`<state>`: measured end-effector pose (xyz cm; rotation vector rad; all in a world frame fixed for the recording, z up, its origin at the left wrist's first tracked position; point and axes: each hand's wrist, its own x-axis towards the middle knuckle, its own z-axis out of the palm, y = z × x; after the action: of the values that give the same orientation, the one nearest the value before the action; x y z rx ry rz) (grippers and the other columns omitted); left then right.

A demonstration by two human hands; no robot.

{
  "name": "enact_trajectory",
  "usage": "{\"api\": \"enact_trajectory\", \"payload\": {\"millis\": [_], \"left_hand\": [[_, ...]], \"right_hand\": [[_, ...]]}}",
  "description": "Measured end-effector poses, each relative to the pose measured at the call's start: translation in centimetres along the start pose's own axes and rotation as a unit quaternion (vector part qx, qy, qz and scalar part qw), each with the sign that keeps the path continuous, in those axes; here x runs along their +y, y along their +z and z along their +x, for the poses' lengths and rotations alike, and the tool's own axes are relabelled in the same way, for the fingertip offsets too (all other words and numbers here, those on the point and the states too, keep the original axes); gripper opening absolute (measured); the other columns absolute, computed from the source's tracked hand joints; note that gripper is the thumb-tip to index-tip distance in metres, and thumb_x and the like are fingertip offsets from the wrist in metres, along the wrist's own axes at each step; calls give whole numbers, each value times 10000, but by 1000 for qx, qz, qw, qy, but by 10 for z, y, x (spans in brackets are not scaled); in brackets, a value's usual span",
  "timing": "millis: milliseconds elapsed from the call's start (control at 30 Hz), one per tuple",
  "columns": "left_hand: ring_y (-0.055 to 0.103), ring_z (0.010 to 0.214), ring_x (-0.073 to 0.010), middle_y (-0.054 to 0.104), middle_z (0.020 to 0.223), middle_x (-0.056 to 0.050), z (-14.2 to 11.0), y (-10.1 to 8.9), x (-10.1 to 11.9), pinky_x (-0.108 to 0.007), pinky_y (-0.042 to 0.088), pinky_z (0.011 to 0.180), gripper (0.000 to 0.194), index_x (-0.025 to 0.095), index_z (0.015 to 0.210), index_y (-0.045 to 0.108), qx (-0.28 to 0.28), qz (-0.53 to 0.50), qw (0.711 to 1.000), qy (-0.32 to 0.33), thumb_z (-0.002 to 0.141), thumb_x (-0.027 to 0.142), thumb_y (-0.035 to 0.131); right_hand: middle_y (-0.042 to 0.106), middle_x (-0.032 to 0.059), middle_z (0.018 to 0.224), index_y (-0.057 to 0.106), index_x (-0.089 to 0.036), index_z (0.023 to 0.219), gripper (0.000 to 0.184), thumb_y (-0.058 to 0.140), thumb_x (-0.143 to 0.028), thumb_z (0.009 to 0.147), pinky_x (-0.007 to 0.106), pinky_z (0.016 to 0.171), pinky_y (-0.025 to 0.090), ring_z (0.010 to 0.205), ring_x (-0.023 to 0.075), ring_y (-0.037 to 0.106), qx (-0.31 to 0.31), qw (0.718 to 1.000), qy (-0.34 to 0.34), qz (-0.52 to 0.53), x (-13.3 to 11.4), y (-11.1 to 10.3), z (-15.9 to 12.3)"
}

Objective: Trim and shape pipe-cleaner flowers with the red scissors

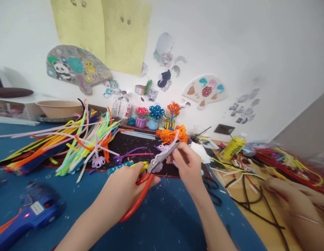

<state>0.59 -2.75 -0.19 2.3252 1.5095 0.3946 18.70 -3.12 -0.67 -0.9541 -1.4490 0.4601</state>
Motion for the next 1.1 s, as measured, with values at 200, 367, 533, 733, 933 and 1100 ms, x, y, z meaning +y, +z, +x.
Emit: {"api": "enact_trajectory", "payload": {"millis": [200,367,533,733,933,1100], "left_hand": [[571,585,-190,603,639,-12,-1,2,0,-250,273,531,309,234,691,420,-12,-29,999,9,835,508,431],[542,578,-185,584,634,-5,0,5,3,-252,275,539,335,238,678,388,-9,-58,998,5,821,538,432],[488,544,-162,535,611,9,-3,11,1,-249,273,533,357,238,680,393,-16,-83,996,14,824,565,411],[382,501,-126,475,567,32,-5,8,6,-243,263,520,371,230,649,384,-27,-112,993,27,828,553,413],[362,526,-127,452,551,28,-3,11,8,-239,258,520,340,225,644,406,-25,-125,991,46,832,508,421],[364,528,-128,461,575,25,-1,15,2,-236,236,503,380,226,644,393,-30,-115,992,39,814,565,410]], "right_hand": [[556,-37,569,584,-191,762,121,537,-236,864,244,545,457,530,120,539,24,1000,-10,-5,0,0,0],[516,-44,531,574,-188,743,124,536,-235,852,232,480,395,484,114,492,86,996,-9,-36,1,8,-4],[501,-39,562,557,-190,713,145,526,-226,850,236,478,370,495,114,468,144,987,-26,-66,2,16,-8],[495,-29,609,558,-189,726,158,507,-228,870,241,499,376,533,118,465,159,982,-54,-85,4,20,-11],[503,-18,635,556,-184,733,170,503,-230,888,248,536,390,568,121,471,178,975,-74,-108,7,22,-12],[492,-26,633,551,-180,724,166,509,-208,882,243,537,382,568,116,462,172,974,-92,-112,7,21,-12]]}}
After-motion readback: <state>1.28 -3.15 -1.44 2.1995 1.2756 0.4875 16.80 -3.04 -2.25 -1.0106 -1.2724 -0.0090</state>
